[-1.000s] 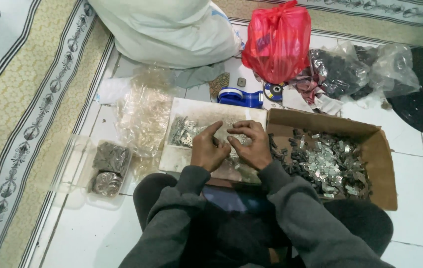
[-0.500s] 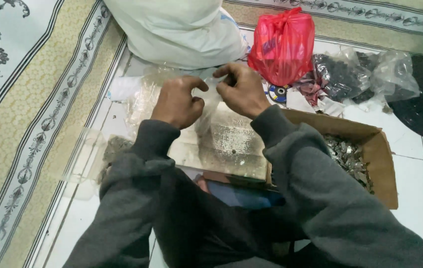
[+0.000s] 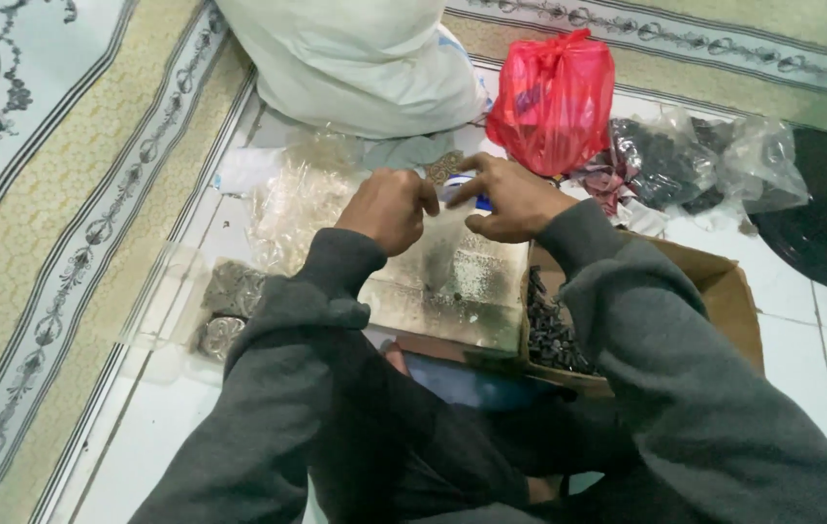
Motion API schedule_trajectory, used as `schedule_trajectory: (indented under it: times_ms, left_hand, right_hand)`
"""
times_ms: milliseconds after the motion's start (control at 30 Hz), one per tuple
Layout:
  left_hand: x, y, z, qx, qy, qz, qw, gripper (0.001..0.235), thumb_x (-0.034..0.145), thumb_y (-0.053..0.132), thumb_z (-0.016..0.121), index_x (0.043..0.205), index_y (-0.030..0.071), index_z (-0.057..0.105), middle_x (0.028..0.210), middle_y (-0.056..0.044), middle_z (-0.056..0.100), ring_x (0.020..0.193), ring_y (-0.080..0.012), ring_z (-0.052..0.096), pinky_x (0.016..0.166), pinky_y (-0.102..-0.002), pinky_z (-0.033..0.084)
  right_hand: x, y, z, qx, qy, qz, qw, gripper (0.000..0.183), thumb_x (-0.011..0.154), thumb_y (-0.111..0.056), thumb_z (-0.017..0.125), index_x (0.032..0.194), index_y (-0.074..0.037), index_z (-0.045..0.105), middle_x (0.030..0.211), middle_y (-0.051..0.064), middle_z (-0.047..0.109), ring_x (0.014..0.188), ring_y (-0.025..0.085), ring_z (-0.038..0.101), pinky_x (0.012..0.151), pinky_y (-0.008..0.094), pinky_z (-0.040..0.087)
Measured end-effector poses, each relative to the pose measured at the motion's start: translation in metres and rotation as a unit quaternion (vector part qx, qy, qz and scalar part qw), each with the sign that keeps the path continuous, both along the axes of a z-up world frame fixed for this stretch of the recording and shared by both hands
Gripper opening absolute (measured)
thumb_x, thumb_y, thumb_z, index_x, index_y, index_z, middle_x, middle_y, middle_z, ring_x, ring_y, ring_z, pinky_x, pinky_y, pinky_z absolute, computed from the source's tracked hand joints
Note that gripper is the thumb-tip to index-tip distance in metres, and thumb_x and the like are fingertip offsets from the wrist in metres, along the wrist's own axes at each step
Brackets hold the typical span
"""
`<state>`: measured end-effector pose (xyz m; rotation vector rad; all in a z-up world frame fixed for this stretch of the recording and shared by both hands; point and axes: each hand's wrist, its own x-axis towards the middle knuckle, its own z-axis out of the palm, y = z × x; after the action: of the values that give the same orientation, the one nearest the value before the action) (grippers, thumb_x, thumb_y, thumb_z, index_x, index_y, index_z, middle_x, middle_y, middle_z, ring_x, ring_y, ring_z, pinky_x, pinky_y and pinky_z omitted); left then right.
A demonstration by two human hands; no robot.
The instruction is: The person sits on the floor and sorts small electronic components from a cardboard box onto a flat board. They pick up handfuls of components, separate them, and place the sorted items into piles on the board.
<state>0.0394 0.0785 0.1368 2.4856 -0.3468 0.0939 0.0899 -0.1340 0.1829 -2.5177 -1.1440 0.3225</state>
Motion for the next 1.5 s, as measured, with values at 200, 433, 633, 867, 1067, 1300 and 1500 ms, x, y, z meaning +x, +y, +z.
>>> schedule_trajectory:
  times_ms: [200, 433, 633, 867, 1067, 1300, 1500]
  left_hand:
    - [-0.037, -0.012, 0.033, 0.057, 0.031, 0.029, 0.997, 0.060, 0.082, 0.059, 0.071, 0.111, 0.007, 0.079, 0.113, -0.026, 0.073, 0.102, -0.0508, 0.073, 0.082, -0.067, 0.059]
    - [-0.012, -0.008, 0.012, 0.184, -0.084, 0.029, 0.979, 0.013, 0.092, 0.030, 0.079, 0.098, 0.018, 0.082, 0.108, -0.007, 0.075, 0.095, -0.0339, 0.075, 0.079, -0.051, 0.064]
    - [-0.003, -0.003, 0.015, 0.212, -0.173, -0.016, 0.962, 0.015, 0.093, 0.032, 0.082, 0.087, 0.018, 0.082, 0.092, -0.007, 0.079, 0.102, -0.0298, 0.074, 0.081, -0.044, 0.063]
    - [-0.009, -0.004, 0.015, 0.209, -0.128, -0.020, 0.969, 0.022, 0.087, 0.037, 0.086, 0.091, 0.016, 0.080, 0.092, -0.009, 0.078, 0.099, -0.0332, 0.073, 0.081, -0.046, 0.063]
    - [0.001, 0.000, 0.004, 0.202, -0.122, -0.026, 0.971, 0.019, 0.095, 0.032, 0.079, 0.087, 0.014, 0.079, 0.089, -0.008, 0.078, 0.092, -0.0323, 0.073, 0.078, -0.046, 0.064]
    - [-0.003, 0.004, 0.022, 0.180, -0.059, -0.012, 0.982, 0.016, 0.083, 0.033, 0.086, 0.080, 0.017, 0.081, 0.079, -0.007, 0.076, 0.080, -0.0310, 0.074, 0.070, -0.047, 0.065]
    - [0.009, 0.007, 0.022, 0.154, -0.052, 0.027, 0.986, 0.010, 0.084, 0.019, 0.076, 0.076, 0.016, 0.082, 0.063, -0.011, 0.071, 0.063, -0.0338, 0.073, 0.057, -0.047, 0.063]
  right_hand:
    - [0.003, 0.005, -0.007, -0.020, -0.015, -0.049, 0.998, 0.020, 0.087, -0.030, 0.075, 0.098, -0.016, 0.085, 0.092, 0.020, 0.079, 0.097, 0.047, 0.072, 0.081, 0.056, 0.056]
    - [0.007, -0.004, 0.006, -0.066, -0.073, -0.052, 0.994, 0.020, 0.087, -0.041, 0.080, 0.091, -0.023, 0.086, 0.083, 0.009, 0.080, 0.082, 0.036, 0.076, 0.072, 0.046, 0.060]
    - [0.011, -0.006, 0.012, -0.075, -0.113, -0.035, 0.990, 0.025, 0.088, -0.046, 0.080, 0.091, -0.022, 0.086, 0.082, 0.008, 0.080, 0.082, 0.033, 0.077, 0.071, 0.044, 0.061]
    - [0.026, -0.012, -0.014, -0.061, -0.073, -0.001, 0.995, 0.015, 0.078, -0.036, 0.076, 0.086, -0.027, 0.085, 0.093, 0.002, 0.081, 0.092, 0.036, 0.076, 0.081, 0.050, 0.061]
    - [0.026, -0.010, -0.005, -0.042, -0.068, 0.017, 0.997, 0.017, 0.076, -0.035, 0.076, 0.088, -0.026, 0.086, 0.097, 0.004, 0.081, 0.092, 0.035, 0.076, 0.081, 0.050, 0.061]
    - [0.032, -0.010, -0.008, -0.072, -0.048, -0.011, 0.996, 0.017, 0.080, -0.032, 0.076, 0.090, -0.024, 0.087, 0.088, 0.004, 0.081, 0.085, 0.031, 0.077, 0.077, 0.042, 0.062]
    - [0.039, -0.018, -0.019, -0.013, -0.070, 0.023, 0.997, 0.016, 0.081, -0.024, 0.080, 0.095, -0.021, 0.087, 0.085, 0.009, 0.080, 0.081, 0.032, 0.077, 0.075, 0.041, 0.061]
